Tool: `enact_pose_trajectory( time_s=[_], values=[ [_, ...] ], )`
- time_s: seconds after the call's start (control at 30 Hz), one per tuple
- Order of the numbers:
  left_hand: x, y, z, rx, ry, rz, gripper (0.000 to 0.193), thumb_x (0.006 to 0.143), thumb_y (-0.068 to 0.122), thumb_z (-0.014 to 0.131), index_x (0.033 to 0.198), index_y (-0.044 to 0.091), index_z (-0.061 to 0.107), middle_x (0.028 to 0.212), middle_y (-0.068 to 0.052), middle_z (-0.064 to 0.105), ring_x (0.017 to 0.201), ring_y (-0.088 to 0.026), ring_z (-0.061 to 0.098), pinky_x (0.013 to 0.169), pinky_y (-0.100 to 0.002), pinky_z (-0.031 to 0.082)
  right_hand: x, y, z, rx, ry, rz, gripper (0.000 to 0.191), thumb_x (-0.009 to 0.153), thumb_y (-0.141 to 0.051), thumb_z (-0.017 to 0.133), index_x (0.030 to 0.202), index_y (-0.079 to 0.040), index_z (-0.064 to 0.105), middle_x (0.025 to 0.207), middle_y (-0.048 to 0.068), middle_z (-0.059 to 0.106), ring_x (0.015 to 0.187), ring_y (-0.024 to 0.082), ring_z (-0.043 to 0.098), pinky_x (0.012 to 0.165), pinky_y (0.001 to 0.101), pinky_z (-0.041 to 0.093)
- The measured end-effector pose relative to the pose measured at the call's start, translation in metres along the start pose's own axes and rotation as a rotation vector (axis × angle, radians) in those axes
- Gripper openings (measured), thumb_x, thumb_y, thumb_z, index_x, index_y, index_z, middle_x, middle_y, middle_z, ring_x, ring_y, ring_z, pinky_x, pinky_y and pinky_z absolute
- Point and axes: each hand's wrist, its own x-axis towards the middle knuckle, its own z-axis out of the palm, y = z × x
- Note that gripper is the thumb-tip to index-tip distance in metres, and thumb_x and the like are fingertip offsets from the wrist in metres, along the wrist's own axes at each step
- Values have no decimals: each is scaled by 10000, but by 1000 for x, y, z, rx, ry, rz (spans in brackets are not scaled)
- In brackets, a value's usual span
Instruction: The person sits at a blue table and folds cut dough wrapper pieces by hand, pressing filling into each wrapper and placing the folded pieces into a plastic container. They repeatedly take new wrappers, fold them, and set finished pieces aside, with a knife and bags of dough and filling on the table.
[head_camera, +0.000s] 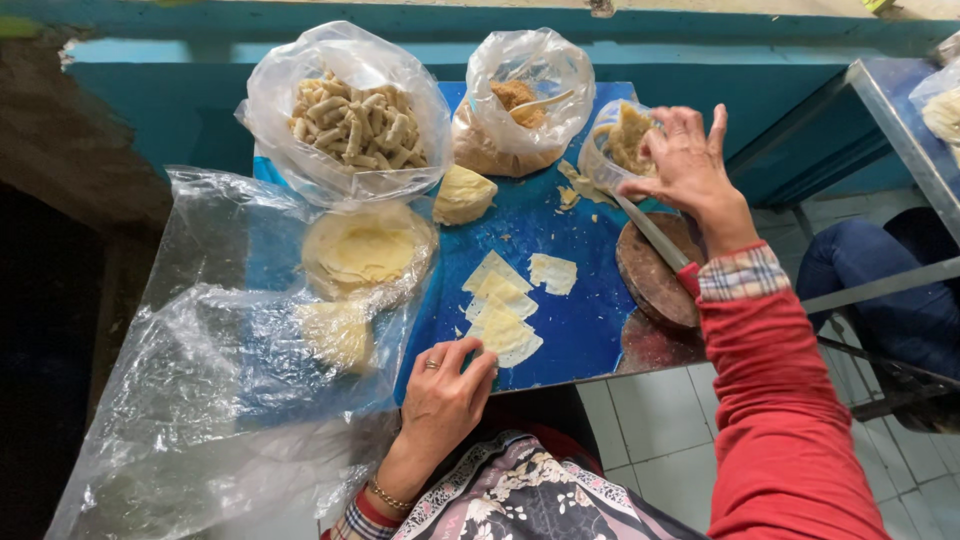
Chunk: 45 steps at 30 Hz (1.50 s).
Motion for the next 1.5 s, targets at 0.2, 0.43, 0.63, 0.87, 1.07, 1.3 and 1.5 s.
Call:
enact_pose_trajectory(
  time_s=[0.2,0.43,0.63,0.87,1.07,1.3,1.5],
  values=[
    [4,3,3,3,22,-52,299,856,151,746,1141,83,684,1179,-78,655,1065,-272,620,915,-426,452,-91,-142,-25,223,212,-414,470,788,-13,683,1171,-277,755,1445,7,597,1377,236,526,1173,550,309],
    [9,0,12,137,-8,-84,259,865,169,715,1108,82,692,1227,-89,660,1132,-281,597,977,-480,420,-130,-221,-4,-255,266,-559,631,950,-226,629,1564,-249,489,1667,69,356,1499,301,371,1220,638,136],
    [9,-3,14,165,-17,-91,231,872,196,711,1089,116,713,1203,-46,666,1122,-263,600,1022,-535,391,-95,-200,10,-337,217,-532,658,926,-179,619,1558,-284,465,1673,92,337,1487,333,352,1202,641,170],
    [9,-2,11,142,-25,-113,217,878,215,710,1076,127,713,1193,-32,666,1116,-258,595,1037,-547,372,-63,-192,20,-106,135,-396,683,889,-66,606,1487,-384,513,1637,95,347,1489,350,334,1180,693,163],
    [10,-2,10,108,-13,-135,182,883,218,708,1042,131,717,1170,-27,667,1102,-260,597,1051,-555,359,-46,-185,25,-193,152,-357,647,822,-57,621,1398,-350,584,1619,99,392,1478,353,343,1161,697,167],
    [18,-5,5,-49,5,-168,115,885,214,721,959,126,714,1096,-53,668,1076,-270,603,997,-470,388,5,-71,24,-258,385,105,584,1010,-396,646,1475,-45,607,1588,150,450,1444,339,351,1137,727,146],
    [19,-5,-1,-87,23,-173,135,856,195,735,961,111,729,1119,-87,675,1070,-289,601,992,-471,379,-38,-70,43,-47,235,218,815,924,-598,669,1411,49,574,1637,230,324,1494,408,175,1039,797,-8]
  ],
)
